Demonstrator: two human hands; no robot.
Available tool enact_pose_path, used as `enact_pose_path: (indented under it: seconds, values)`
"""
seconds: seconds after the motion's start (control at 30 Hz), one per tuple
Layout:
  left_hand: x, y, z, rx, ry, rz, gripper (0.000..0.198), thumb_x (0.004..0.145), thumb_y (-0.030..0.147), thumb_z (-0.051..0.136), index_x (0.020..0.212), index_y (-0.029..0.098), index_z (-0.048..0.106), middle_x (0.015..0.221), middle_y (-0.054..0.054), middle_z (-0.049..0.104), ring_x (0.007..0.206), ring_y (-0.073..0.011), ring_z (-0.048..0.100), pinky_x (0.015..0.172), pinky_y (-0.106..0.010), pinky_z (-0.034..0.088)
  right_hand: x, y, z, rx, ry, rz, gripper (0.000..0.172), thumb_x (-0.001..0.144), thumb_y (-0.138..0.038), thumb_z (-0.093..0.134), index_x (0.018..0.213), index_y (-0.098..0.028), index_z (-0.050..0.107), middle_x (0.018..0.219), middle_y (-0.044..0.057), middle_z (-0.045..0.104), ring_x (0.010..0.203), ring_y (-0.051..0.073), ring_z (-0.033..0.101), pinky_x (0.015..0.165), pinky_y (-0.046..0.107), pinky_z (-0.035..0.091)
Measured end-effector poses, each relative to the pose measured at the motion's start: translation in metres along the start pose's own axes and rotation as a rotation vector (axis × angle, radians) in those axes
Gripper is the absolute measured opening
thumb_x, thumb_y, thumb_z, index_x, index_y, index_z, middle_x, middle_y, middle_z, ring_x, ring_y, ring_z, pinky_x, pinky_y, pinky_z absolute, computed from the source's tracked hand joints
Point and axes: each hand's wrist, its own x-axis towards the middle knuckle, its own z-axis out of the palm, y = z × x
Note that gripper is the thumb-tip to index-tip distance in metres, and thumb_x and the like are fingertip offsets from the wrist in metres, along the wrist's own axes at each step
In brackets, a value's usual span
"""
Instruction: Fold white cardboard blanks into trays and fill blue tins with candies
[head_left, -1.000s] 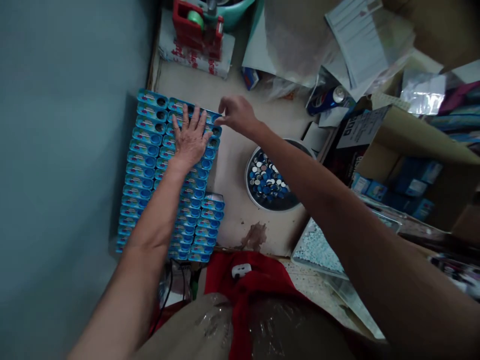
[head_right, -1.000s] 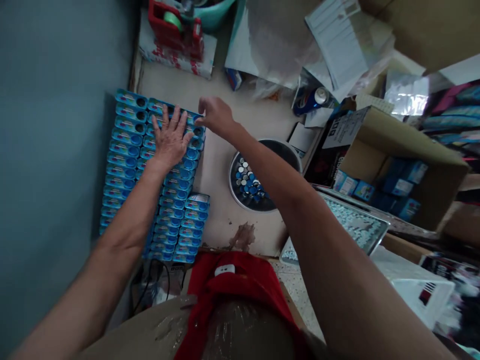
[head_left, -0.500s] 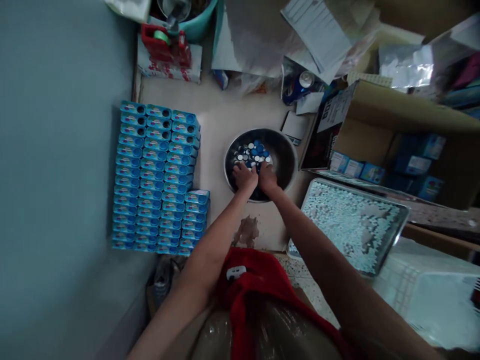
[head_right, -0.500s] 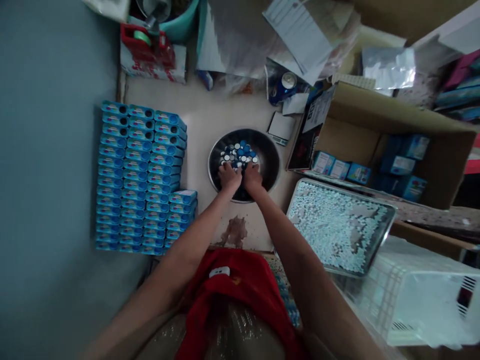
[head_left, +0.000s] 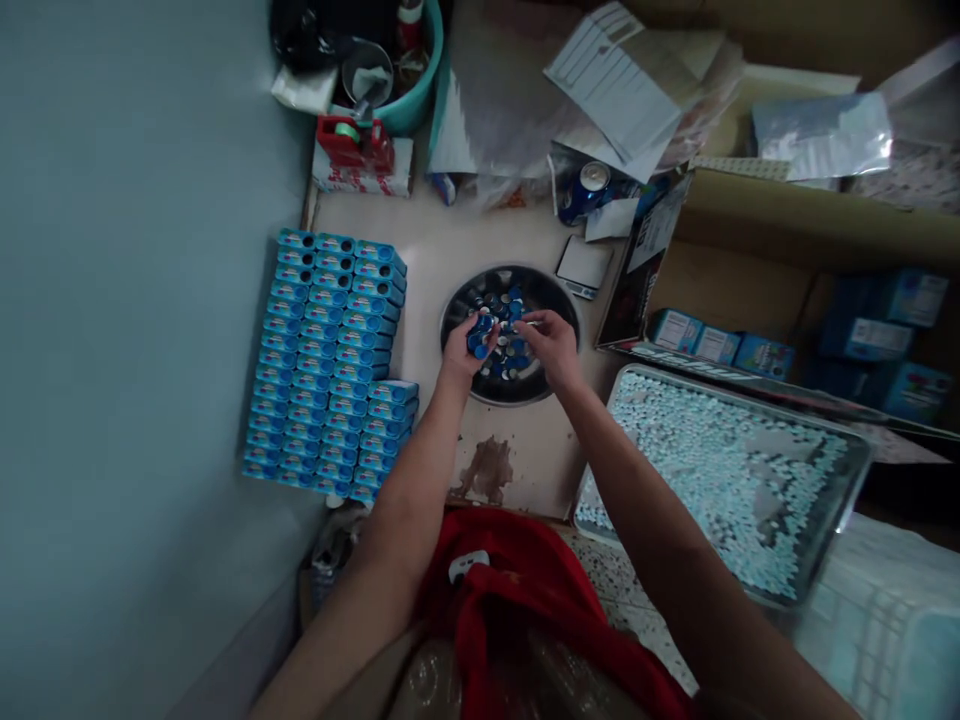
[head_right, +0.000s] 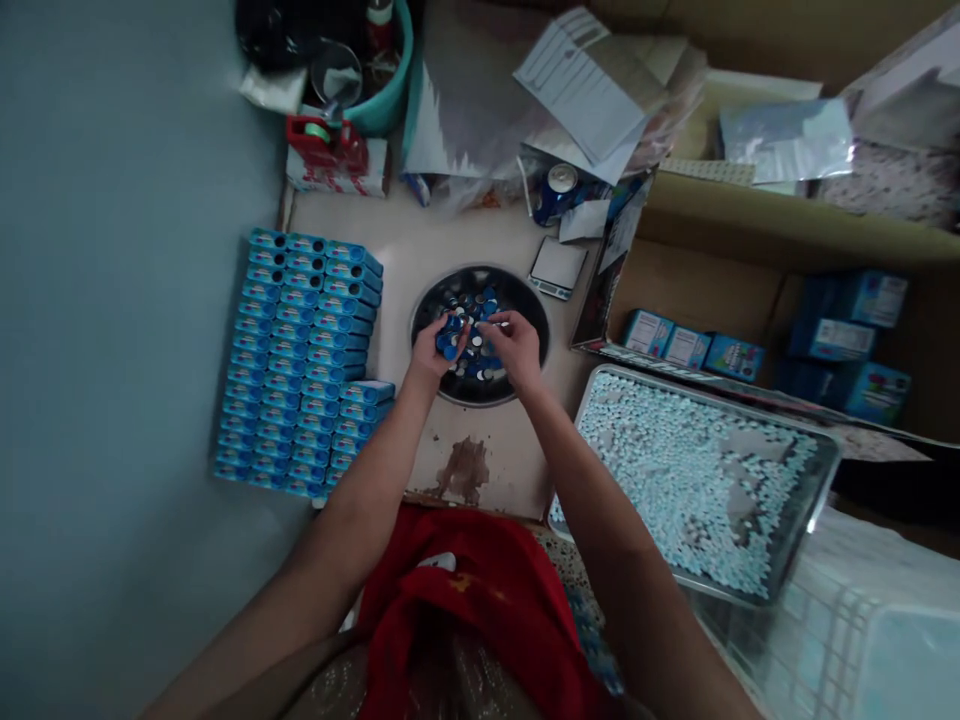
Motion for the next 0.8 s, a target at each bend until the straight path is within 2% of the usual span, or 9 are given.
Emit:
enact_pose_path:
  seconds: [0.1, 0.17, 0.23, 0.33, 0.43, 0.5, 0.63, 0.7, 0.8]
  values:
    - [-0.008, 0.001, 0.007, -0.057, -0.037, -0.021, 0.016, 0.099, 0.02, 0.061, 0.108, 0.016, 0.073, 0.087, -0.005, 0.078, 0.088, -0.0189, 0.079, 0.09, -0.034, 0.066, -0.004, 0.007, -0.005, 0.177, 0.007, 0.168, 0.034, 0.081, -0.052, 0.08, 0.087, -0.023, 0.063, 0.061, -0.006, 0.058, 0.048, 0.008, 0.043, 0.044, 0.02, 0.031]
    - [-0.012, 0.001, 0.008, -0.112, -0.04, -0.043, 0.015, 0.1, 0.021, 0.06, 0.105, 0.016, 0.073, 0.084, -0.005, 0.076, 0.091, -0.0198, 0.08, 0.094, -0.036, 0.066, -0.008, 0.008, -0.004, 0.271, -0.035, 0.239, 0.032, 0.081, -0.049, 0.08, 0.084, -0.022, 0.064, 0.064, -0.005, 0.06, 0.05, 0.007, 0.045, 0.044, 0.019, 0.031]
    - [-0.014, 0.003, 0.008, -0.173, -0.051, -0.061, 0.015, 0.101, 0.023, 0.061, 0.1, 0.016, 0.073, 0.083, -0.005, 0.076, 0.094, -0.0208, 0.08, 0.099, -0.04, 0.065, -0.01, 0.006, -0.002, 0.398, -0.065, 0.301, 0.025, 0.082, -0.042, 0.08, 0.088, -0.021, 0.068, 0.07, -0.004, 0.063, 0.053, 0.006, 0.05, 0.045, 0.017, 0.036]
    - [-0.023, 0.009, 0.003, -0.22, -0.097, -0.072, 0.015, 0.102, 0.023, 0.061, 0.098, 0.016, 0.073, 0.088, -0.006, 0.078, 0.096, -0.0216, 0.08, 0.102, -0.043, 0.064, -0.012, -0.003, 0.004, 0.503, -0.089, 0.342, 0.014, 0.079, -0.022, 0.077, 0.092, -0.021, 0.073, 0.075, -0.003, 0.069, 0.061, 0.007, 0.061, 0.053, 0.016, 0.05]
    - [-0.038, 0.024, -0.007, -0.24, -0.143, -0.086, 0.016, 0.103, 0.023, 0.059, 0.1, 0.016, 0.073, 0.091, -0.007, 0.079, 0.097, -0.022, 0.08, 0.101, -0.043, 0.065, -0.013, -0.013, 0.011, 0.48, -0.089, 0.304, 0.028, 0.067, -0.004, 0.075, 0.09, -0.02, 0.073, 0.08, -0.001, 0.074, 0.072, 0.01, 0.071, 0.069, 0.017, 0.061]
    - [-0.048, 0.039, -0.017, -0.253, -0.162, -0.097, 0.018, 0.103, 0.023, 0.058, 0.104, 0.016, 0.074, 0.094, -0.009, 0.08, 0.1, -0.0226, 0.08, 0.099, -0.042, 0.065, -0.012, -0.021, 0.019, 0.442, -0.11, 0.271, 0.034, 0.065, -0.002, 0.077, 0.093, -0.021, 0.074, 0.082, 0.0, 0.076, 0.075, 0.011, 0.074, 0.076, 0.019, 0.064]
    - [-0.062, 0.078, -0.041, -0.299, -0.156, -0.082, 0.022, 0.105, 0.023, 0.053, 0.104, 0.015, 0.074, 0.098, -0.011, 0.081, 0.101, -0.0231, 0.081, 0.095, -0.039, 0.067, -0.005, -0.042, 0.049, 0.336, -0.216, 0.223, 0.034, 0.071, -0.02, 0.087, 0.103, -0.023, 0.076, 0.093, 0.002, 0.08, 0.08, 0.014, 0.077, 0.079, 0.024, 0.066]
    - [-0.066, 0.099, -0.057, -0.333, -0.13, -0.064, 0.022, 0.105, 0.024, 0.053, 0.103, 0.016, 0.073, 0.097, -0.01, 0.081, 0.097, -0.022, 0.081, 0.091, -0.037, 0.067, 0.001, -0.053, 0.075, 0.223, -0.267, 0.171, 0.031, 0.079, -0.04, 0.086, 0.104, -0.025, 0.077, 0.091, 0.004, 0.08, 0.073, 0.016, 0.075, 0.07, 0.028, 0.066]
    - [-0.071, 0.131, -0.085, -0.363, -0.077, -0.01, 0.018, 0.104, 0.025, 0.058, 0.107, 0.017, 0.074, 0.1, -0.009, 0.081, 0.092, -0.0204, 0.08, 0.087, -0.036, 0.067, 0.017, -0.068, 0.124, 0.01, -0.267, 0.056, 0.039, 0.086, -0.061, 0.076, 0.096, -0.024, 0.076, 0.075, 0.004, 0.074, 0.056, 0.017, 0.066, 0.053, 0.031, 0.058]
